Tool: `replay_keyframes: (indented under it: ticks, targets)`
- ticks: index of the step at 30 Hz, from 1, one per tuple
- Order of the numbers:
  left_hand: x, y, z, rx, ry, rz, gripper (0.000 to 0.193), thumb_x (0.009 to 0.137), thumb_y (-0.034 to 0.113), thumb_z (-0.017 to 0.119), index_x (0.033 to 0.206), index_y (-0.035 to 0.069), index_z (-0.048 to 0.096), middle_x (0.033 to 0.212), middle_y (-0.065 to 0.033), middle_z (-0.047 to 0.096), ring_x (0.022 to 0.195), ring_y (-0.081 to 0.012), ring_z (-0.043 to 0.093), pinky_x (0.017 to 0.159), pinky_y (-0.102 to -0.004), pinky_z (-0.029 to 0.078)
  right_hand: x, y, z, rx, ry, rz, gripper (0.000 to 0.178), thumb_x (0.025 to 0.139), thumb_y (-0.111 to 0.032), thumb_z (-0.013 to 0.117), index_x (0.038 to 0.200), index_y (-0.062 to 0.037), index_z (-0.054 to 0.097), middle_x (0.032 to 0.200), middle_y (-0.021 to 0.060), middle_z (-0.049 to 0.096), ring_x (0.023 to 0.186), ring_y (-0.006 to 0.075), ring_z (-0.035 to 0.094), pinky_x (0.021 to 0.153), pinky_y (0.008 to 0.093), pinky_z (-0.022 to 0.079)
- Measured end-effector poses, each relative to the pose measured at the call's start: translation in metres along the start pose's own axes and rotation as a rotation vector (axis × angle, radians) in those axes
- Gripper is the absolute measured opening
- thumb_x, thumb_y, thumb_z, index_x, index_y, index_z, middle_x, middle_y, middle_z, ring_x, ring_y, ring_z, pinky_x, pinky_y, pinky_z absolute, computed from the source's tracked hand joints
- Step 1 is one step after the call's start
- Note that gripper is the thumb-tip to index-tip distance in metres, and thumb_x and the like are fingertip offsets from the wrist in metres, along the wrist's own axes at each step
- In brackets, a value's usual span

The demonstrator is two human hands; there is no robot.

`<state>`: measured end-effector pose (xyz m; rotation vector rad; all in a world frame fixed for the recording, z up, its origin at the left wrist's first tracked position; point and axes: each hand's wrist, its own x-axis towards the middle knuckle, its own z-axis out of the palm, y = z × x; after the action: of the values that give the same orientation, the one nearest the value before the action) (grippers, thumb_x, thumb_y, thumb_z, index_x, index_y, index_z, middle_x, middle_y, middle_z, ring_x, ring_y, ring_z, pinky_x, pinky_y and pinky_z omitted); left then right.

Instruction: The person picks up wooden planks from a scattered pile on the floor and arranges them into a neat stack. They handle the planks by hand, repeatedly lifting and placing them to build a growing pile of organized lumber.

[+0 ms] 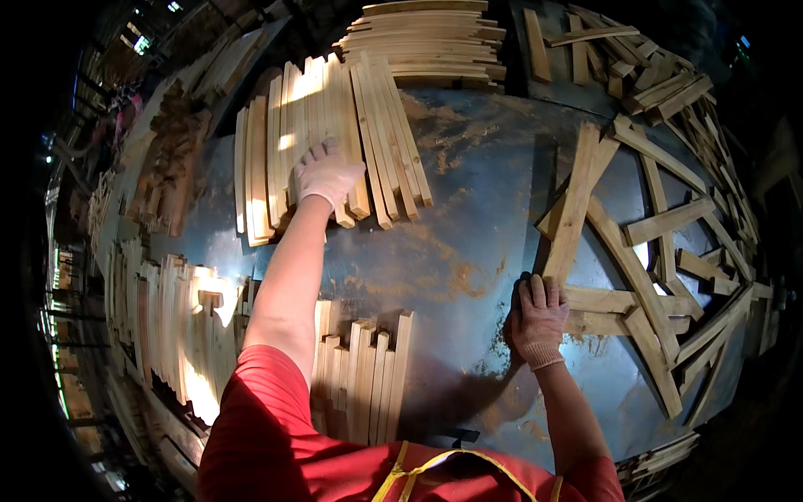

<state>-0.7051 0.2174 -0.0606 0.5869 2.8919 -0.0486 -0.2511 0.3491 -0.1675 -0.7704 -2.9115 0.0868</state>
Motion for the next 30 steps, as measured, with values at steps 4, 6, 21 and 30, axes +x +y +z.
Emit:
replay_keyframes:
  ticks: [4,6,21,30]
  targets:
    - [-0.015,-0.013,0.002,-0.025,0.036,-0.064,0.098,0.094,0.064,0.057,0.168,0.006,0.028,0.172,-0.0232,0.027,0.159,-0.0404,0.026,0.129,-0.055,0.019,0.002,-0.002,-0.005,0.047,0.056,-0.071,0.068,0.079,-0.025,0.072,0.143,-0.0085,0.06,0.151,0.0149,0.052,0.144,0.0403,0.043,0.117,0.0573,0.035]
    - [-0.04,0.003,-0.009,-0.106,0.099,-0.046,0.089,0.097,0.06,0.058,0.165,0.007,0.035,0.169,-0.0199,0.034,0.156,-0.0395,0.031,0.126,-0.0554,0.026,0.002,0.004,-0.01,0.108,0.035,-0.089,0.075,0.073,-0.021,0.076,0.145,-0.0084,0.059,0.151,0.0162,0.052,0.144,0.0411,0.044,0.116,0.056,0.037]
    - [-0.417,0.129,0.159,-0.156,-0.194,0.122,0.106,0.087,0.057,0.076,0.168,0.012,0.024,0.16,-0.0221,0.047,0.132,-0.045,0.06,0.108,-0.0506,0.052,-0.122,0.237,-0.082,0.082,0.309,0.192,0.069,0.08,-0.031,0.081,0.139,-0.0047,0.057,0.132,0.0227,0.061,0.114,0.0431,0.063,0.1,0.0499,0.053]
    - [-0.515,0.089,0.14,-0.559,-0.216,-0.057,0.062,0.088,0.024,0.065,0.147,0.005,0.059,0.145,-0.0247,0.06,0.129,-0.0445,0.062,0.109,-0.0506,0.05,-0.194,0.214,-0.092,0.663,-0.175,0.305,0.077,0.086,-0.019,0.075,0.155,0.0028,0.045,0.131,0.0293,0.067,0.123,0.043,0.067,0.102,0.0454,0.054]
